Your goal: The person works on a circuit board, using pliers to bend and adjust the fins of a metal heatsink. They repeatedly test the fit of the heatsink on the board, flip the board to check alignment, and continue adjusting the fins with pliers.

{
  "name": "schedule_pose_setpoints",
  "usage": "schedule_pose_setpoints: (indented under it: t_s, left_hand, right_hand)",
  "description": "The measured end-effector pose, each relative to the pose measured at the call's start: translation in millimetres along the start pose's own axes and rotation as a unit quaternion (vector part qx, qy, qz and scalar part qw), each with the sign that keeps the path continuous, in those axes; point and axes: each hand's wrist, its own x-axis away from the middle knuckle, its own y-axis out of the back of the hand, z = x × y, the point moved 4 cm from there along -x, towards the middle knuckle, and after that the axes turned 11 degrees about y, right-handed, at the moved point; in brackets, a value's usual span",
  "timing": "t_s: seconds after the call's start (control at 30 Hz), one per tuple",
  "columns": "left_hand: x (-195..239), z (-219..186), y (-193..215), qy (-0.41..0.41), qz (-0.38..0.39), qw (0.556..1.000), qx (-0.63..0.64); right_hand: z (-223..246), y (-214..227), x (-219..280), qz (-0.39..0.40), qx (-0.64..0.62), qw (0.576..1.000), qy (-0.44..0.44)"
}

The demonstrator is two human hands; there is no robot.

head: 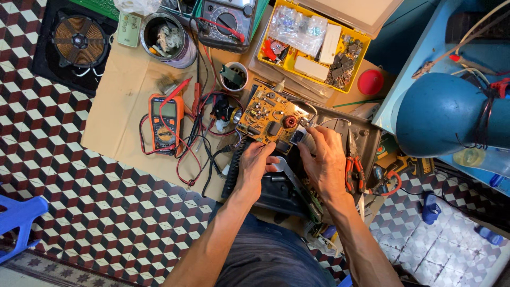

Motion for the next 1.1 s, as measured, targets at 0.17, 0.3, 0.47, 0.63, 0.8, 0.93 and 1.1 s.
schedule_pose_setpoints:
  t_s: [0.17,0.3,0.47,0.63,0.8,0.93,1.1]
  left_hand:
    - [-0.7,1.6,-3.9,-0.006,0.006,1.0,-0.009]
    - [2.9,0.6,-5.6,-0.018,0.0,1.0,-0.023]
    - [9.8,-2.5,-10.8,-0.052,-0.018,0.997,-0.056]
    - [19.3,-3.6,-9.8,-0.076,-0.038,0.988,-0.133]
    - [20.4,-4.0,-12.2,-0.12,-0.012,0.986,-0.113]
    - [17.2,-1.8,-11.5,-0.123,-0.01,0.987,-0.105]
    - [22.9,-3.6,-12.9,-0.144,-0.006,0.982,-0.119]
  right_hand:
    - [-1.2,-8.6,-2.6,0.026,0.037,0.998,-0.033]
    - [-2.0,-9.9,-4.1,0.035,0.048,0.998,-0.022]
    - [-3.2,-10.2,-3.6,0.029,0.05,0.998,-0.026]
    - [-6.0,-7.4,-3.9,0.042,0.049,0.998,-0.024]
    - [-5.8,-6.2,-7.0,0.055,0.059,0.997,-0.017]
    - [-5.3,-5.2,-9.4,0.071,0.064,0.995,-0.015]
    - [-5.2,-4.2,-9.2,0.077,0.058,0.995,-0.021]
